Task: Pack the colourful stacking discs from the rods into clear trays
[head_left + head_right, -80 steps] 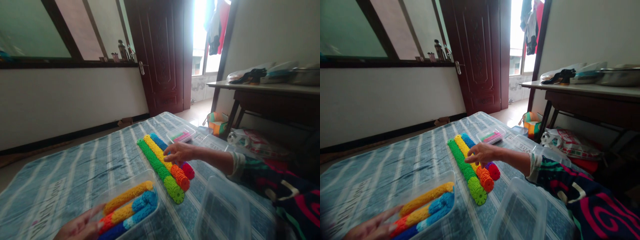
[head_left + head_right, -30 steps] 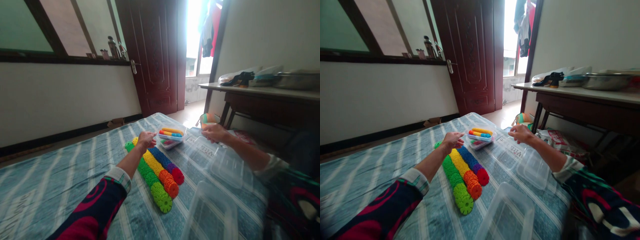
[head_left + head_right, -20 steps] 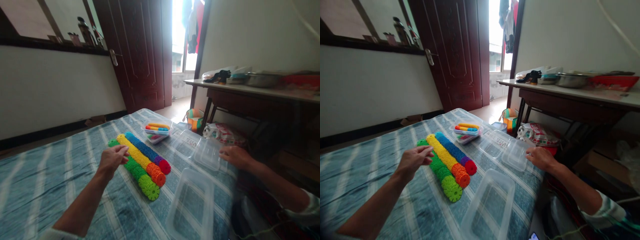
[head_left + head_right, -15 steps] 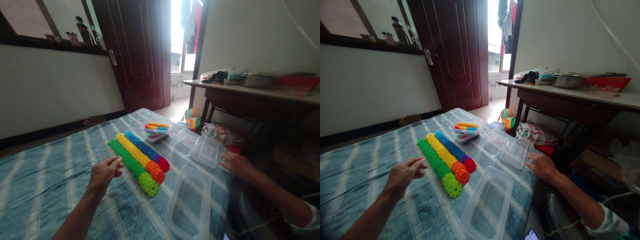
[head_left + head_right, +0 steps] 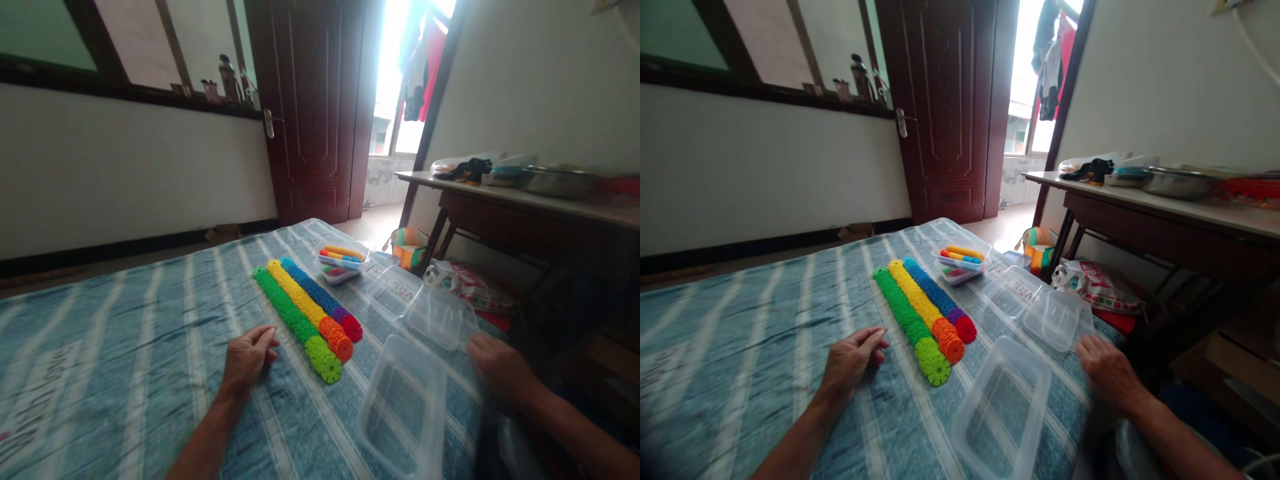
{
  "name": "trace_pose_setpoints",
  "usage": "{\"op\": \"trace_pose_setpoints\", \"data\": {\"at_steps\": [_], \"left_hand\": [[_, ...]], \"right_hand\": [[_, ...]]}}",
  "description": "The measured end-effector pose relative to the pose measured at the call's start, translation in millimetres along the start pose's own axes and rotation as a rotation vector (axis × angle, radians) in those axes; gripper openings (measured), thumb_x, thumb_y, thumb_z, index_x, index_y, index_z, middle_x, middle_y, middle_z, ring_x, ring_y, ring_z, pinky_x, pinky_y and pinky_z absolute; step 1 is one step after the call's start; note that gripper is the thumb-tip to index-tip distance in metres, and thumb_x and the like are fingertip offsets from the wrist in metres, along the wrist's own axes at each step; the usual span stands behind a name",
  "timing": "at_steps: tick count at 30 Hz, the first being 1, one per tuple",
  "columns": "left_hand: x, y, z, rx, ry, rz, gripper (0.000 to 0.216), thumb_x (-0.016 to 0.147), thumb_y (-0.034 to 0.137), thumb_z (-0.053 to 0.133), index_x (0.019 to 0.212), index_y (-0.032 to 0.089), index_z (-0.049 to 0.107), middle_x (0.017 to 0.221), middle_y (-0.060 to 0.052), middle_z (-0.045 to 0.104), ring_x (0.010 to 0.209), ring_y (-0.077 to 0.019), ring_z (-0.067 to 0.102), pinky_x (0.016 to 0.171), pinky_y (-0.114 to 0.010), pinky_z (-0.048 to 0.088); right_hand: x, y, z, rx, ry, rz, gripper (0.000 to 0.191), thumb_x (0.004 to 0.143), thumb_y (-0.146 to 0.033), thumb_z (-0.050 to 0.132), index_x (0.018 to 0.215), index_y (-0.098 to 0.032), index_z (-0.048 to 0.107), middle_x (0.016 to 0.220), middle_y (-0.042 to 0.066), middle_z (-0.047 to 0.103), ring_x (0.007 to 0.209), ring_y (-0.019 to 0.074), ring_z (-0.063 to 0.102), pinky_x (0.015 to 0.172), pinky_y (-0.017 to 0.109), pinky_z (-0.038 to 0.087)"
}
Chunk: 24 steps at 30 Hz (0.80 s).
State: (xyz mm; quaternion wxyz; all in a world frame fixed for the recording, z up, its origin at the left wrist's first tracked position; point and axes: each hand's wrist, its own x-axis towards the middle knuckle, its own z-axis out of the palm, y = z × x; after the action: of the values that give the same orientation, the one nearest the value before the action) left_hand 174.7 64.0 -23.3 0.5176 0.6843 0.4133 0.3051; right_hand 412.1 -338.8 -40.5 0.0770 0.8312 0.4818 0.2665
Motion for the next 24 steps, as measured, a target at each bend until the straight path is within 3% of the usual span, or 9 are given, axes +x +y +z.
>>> {"op": "trace_pose_setpoints", "data": {"at_steps": [4, 8, 12, 14, 16, 19, 24], "left_hand": [[0.0, -6.6, -0.4, -0.025, -0.032, 0.0, 0.036, 0.062, 0.045, 0.064, 0.079, 0.014, 0.067, 0.055, 0.0, 0.063, 0.043, -0.0127, 0.053, 0.046, -0.024, 0.042], [-1.0, -8.2, -0.8, -0.05, -0.076, -0.022, 0.038, 0.06, 0.044, 0.063, 0.082, 0.014, 0.067, 0.056, -0.001, 0.064, 0.044, -0.0122, 0.053, 0.045, -0.023, 0.041], [-0.8, -10.9, -0.8, -0.057, -0.098, -0.04, 0.039, 0.058, 0.043, 0.063, 0.084, 0.014, 0.067, 0.06, -0.001, 0.065, 0.046, -0.0125, 0.054, 0.046, -0.023, 0.041], [-0.4, -12.7, -0.7, -0.056, -0.105, -0.034, 0.039, 0.058, 0.044, 0.064, 0.084, 0.015, 0.067, 0.06, -0.001, 0.065, 0.047, -0.0129, 0.054, 0.047, -0.024, 0.043], [-0.2, -14.4, -0.7, -0.059, -0.11, -0.026, 0.039, 0.059, 0.044, 0.064, 0.084, 0.015, 0.067, 0.061, 0.0, 0.065, 0.047, -0.0131, 0.055, 0.047, -0.024, 0.043], [-0.6, -15.8, -0.9, -0.079, -0.121, -0.03, 0.038, 0.059, 0.044, 0.065, 0.083, 0.016, 0.067, 0.06, 0.0, 0.064, 0.047, -0.0131, 0.055, 0.047, -0.024, 0.043], [-1.7, -16.6, -2.3, -0.087, -0.146, -0.035, 0.037, 0.059, 0.043, 0.065, 0.084, 0.016, 0.067, 0.061, 0.0, 0.064, 0.048, -0.0131, 0.055, 0.048, -0.024, 0.043]], "right_hand": [[-0.5, 17.9, -14.7, 0.008, 0.094, 0.079, 0.021, 0.08, -0.009, 0.044, 0.064, -0.022, 0.051, 0.068, 0.007, 0.058, 0.063, 0.021, 0.058, 0.058, 0.032, 0.04], [21.1, 34.8, -47.4, 0.159, 0.21, 0.254, 0.016, 0.085, -0.026, 0.044, 0.074, -0.024, 0.055, 0.079, 0.009, 0.065, 0.066, 0.0233, 0.062, 0.059, 0.035, 0.043], [74.7, 31.8, -90.1, 0.529, 0.303, 0.627, 0.015, 0.077, -0.04, 0.059, 0.077, -0.025, 0.061, 0.073, 0.008, 0.068, 0.059, 0.0231, 0.062, 0.056, 0.036, 0.046], [110.8, 21.9, -101.0, 0.859, 0.411, 0.795, 0.017, 0.073, -0.04, 0.065, 0.078, -0.023, 0.06, 0.074, 0.008, 0.069, 0.062, 0.0227, 0.065, 0.056, 0.034, 0.049], [148.8, 8.8, -99.1, 1.309, 0.508, 0.878, 0.015, 0.075, -0.034, 0.062, 0.078, -0.021, 0.055, 0.072, 0.006, 0.069, 0.057, 0.0197, 0.065, 0.051, 0.03, 0.05], [201.2, -13.6, -78.3, 1.767, 0.417, 0.905, 0.007, 0.079, -0.021, 0.058, 0.08, -0.02, 0.052, 0.067, 0.003, 0.068, 0.058, 0.0169, 0.067, 0.047, 0.023, 0.049], [258.8, -51.8, -40.8, 2.056, 0.196, 1.057, 0.013, 0.088, -0.01, 0.048, 0.078, -0.018, 0.048, 0.06, 0.001, 0.066, 0.056, 0.0126, 0.067, 0.049, 0.019, 0.051]]}}
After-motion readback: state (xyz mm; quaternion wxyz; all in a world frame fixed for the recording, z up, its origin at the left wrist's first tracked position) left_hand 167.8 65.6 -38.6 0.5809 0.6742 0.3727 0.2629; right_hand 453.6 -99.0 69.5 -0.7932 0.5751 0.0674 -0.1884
